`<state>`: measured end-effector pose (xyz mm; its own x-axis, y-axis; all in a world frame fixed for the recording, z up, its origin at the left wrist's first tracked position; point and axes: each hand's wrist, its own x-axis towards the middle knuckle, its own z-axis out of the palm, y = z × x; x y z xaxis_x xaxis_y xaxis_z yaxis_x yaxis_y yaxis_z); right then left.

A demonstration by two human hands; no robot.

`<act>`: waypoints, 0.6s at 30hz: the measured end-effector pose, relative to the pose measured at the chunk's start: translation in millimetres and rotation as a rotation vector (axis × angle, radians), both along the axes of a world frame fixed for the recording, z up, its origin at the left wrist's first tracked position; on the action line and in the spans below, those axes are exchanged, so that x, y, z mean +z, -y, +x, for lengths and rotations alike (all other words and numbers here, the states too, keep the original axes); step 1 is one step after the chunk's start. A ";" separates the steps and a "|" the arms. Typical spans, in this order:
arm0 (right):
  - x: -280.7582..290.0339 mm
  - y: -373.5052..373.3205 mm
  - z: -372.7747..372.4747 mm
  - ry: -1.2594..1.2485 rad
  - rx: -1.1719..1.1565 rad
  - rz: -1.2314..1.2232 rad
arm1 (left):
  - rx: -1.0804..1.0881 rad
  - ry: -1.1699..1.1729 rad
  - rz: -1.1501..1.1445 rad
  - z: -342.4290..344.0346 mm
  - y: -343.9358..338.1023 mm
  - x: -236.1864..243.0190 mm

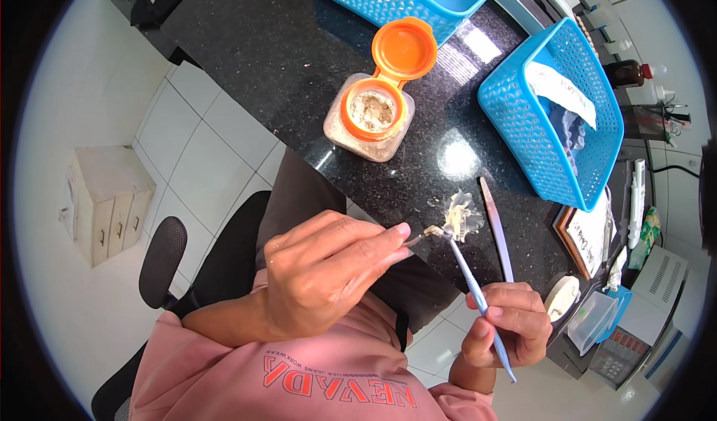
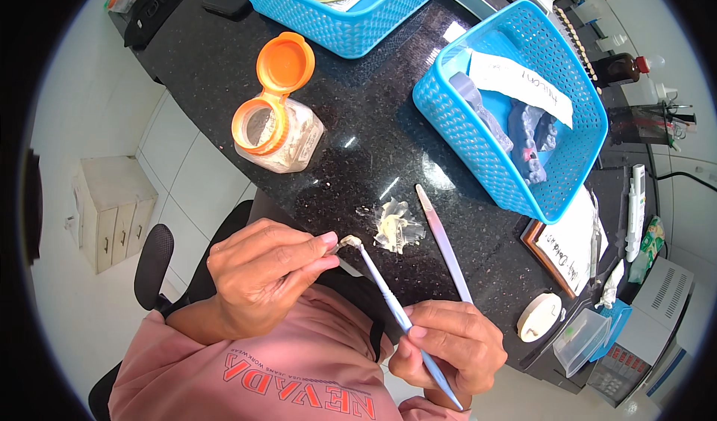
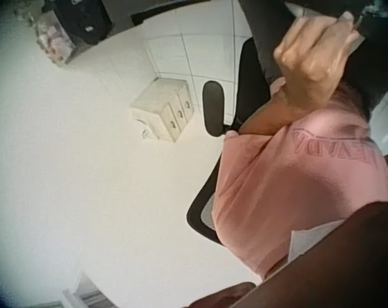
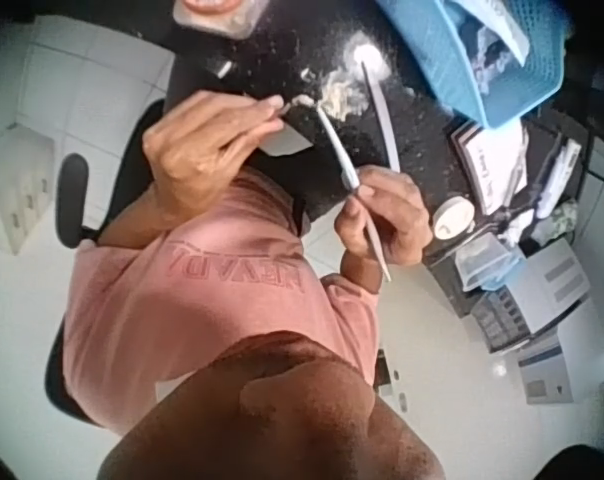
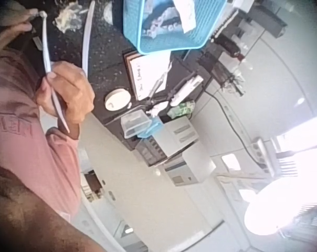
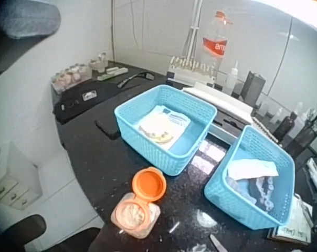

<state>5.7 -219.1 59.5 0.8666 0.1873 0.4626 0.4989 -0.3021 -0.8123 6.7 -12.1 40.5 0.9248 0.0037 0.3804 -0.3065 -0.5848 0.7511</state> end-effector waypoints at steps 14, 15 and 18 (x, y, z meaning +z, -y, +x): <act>-3.0 3.0 -1.3 -0.052 -0.167 -0.129 | 0.020 0.056 0.047 -1.1 -0.1 -2.3; -2.1 2.7 -0.8 -0.067 -0.161 -0.137 | 0.019 0.064 0.056 -0.8 0.2 -2.5; -1.6 2.5 -0.1 -0.080 -0.148 -0.145 | 0.015 0.078 0.073 -0.8 -0.2 -3.8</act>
<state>5.6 -221.6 57.9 0.9226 0.1150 0.3683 0.3758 -0.4838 -0.7904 5.9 -11.9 36.7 0.8923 -0.0127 0.4513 -0.3533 -0.6420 0.6804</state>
